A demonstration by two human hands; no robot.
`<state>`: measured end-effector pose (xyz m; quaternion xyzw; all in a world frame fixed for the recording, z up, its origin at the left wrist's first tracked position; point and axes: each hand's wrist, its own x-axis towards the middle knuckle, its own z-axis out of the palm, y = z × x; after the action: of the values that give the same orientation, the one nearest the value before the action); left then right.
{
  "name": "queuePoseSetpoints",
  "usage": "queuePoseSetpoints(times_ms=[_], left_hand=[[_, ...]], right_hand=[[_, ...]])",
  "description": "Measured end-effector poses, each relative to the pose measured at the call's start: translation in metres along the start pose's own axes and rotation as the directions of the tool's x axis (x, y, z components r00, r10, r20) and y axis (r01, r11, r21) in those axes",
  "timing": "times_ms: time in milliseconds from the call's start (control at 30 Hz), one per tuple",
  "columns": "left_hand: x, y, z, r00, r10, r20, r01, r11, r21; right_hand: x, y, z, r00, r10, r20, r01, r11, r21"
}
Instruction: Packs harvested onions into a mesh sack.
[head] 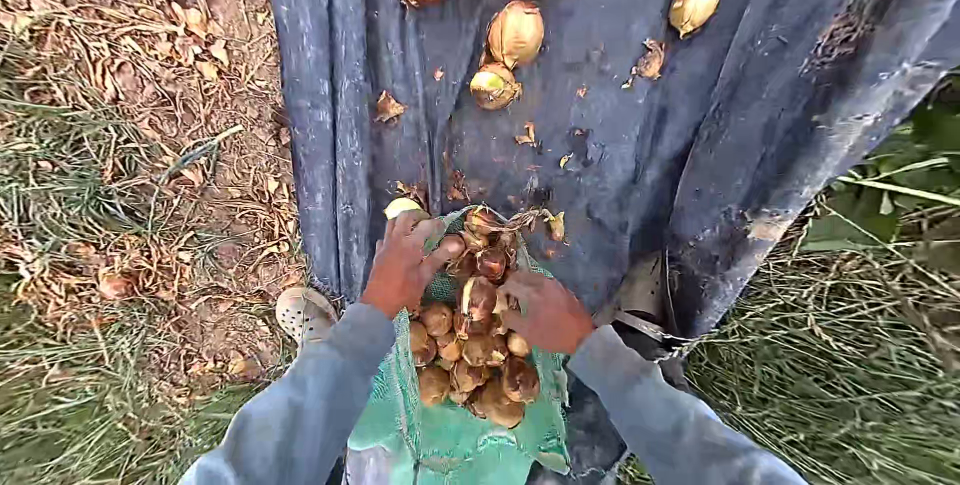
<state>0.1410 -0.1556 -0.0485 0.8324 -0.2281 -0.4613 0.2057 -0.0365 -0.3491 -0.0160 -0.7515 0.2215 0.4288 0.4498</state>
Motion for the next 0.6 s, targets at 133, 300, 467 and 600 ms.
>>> queuePoseSetpoints(times_ms=[133, 300, 467, 600], left_hand=[[0.028, -0.035, 0.007, 0.917, -0.309, -0.253, 0.305, 0.951, -0.057], [0.054, -0.030, 0.023, 0.898, -0.407, -0.169, 0.390, 0.912, -0.126], [0.005, 0.000, 0.013, 0.975, -0.181, -0.128, 0.143, 0.955, -0.261], [0.004, 0.004, -0.015, 0.861, -0.056, 0.506, 0.157, 0.975, -0.157]], right_hand=[[0.065, -0.031, -0.068, 0.865, 0.022, -0.502, -0.032, 0.999, -0.012], [0.168, -0.080, -0.148, 0.876, -0.013, -0.482, -0.124, 0.960, -0.251], [0.141, -0.062, -0.117, 0.933, -0.030, -0.360, 0.070, 0.993, 0.098], [0.045, -0.019, -0.050, 0.969, -0.108, 0.224, 0.056, 0.972, 0.228]])
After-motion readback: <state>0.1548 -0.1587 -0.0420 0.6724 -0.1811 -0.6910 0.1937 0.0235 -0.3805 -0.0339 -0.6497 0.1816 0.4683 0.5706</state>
